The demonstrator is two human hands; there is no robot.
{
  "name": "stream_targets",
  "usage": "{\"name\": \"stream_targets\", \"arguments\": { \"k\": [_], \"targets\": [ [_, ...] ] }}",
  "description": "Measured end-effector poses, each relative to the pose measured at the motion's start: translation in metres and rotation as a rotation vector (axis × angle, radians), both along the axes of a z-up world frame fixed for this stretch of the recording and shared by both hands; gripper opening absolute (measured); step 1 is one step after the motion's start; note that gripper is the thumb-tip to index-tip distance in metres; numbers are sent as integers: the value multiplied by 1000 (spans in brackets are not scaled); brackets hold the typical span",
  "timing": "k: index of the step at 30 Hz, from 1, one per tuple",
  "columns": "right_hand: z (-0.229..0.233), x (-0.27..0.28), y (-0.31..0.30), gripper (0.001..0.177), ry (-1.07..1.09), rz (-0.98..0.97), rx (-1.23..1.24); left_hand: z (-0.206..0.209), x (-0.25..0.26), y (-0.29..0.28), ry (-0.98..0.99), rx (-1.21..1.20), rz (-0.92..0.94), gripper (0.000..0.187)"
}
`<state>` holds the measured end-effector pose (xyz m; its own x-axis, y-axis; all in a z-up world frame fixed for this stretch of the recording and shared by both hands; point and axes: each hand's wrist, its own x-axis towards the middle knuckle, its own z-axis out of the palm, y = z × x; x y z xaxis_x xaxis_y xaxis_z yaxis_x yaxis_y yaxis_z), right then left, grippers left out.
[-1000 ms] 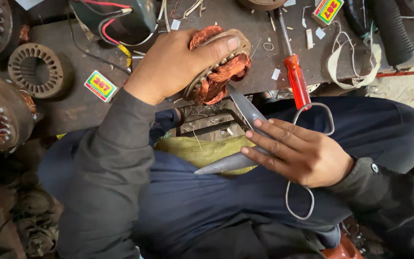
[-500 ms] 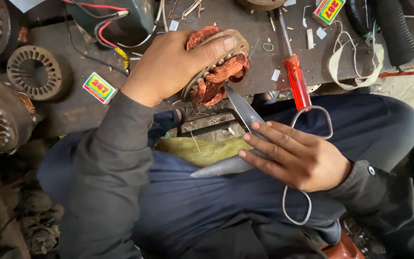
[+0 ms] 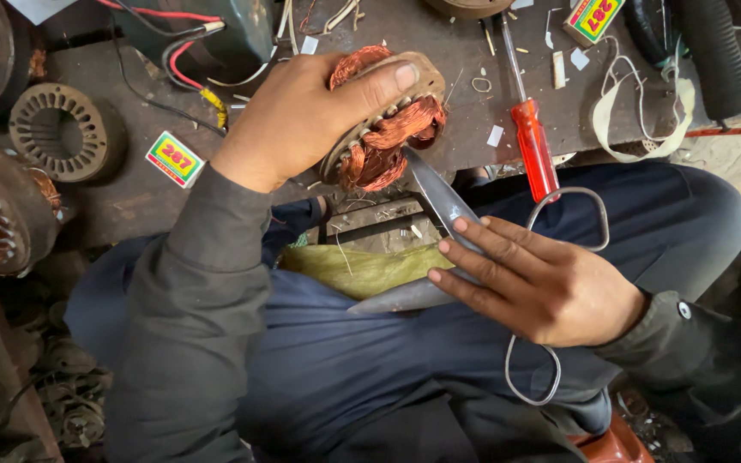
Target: The person is repairing a motor stator by hand. They use a screwdriver to pry and separate copper windings, then use scissors and pliers to cut and remove sections of the winding. The person rotates the stator to access different areas and continues to remove copper wire throughout the clip.
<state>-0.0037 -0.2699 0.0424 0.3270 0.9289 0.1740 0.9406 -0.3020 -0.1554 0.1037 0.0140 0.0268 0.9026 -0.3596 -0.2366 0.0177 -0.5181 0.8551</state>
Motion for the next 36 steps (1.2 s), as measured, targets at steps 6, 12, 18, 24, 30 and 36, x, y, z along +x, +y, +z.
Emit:
{"name": "stream_targets", "arguments": {
  "k": [6,12,18,24,30,36],
  "targets": [
    [-3,0,-2,56,-68,53,-69,-3,1,2,-52,-92,-10,56],
    [-3,6,-4,57,-93,86,-77,-3,1,3,-11,-101,5,57],
    [11,8,-1,61,2,45,-50,-2,2,3,10,-69,12,55],
    [12,14,2,49,104,-13,106,-3,4,4,23,-117,20,54],
    [-14,-1,1,37,292,-231,377,-16,3,6,-69,-267,36,55],
    [-31,-23,20,38,304,-372,518,-16,4,4,-22,-197,56,56]
  ]
}}
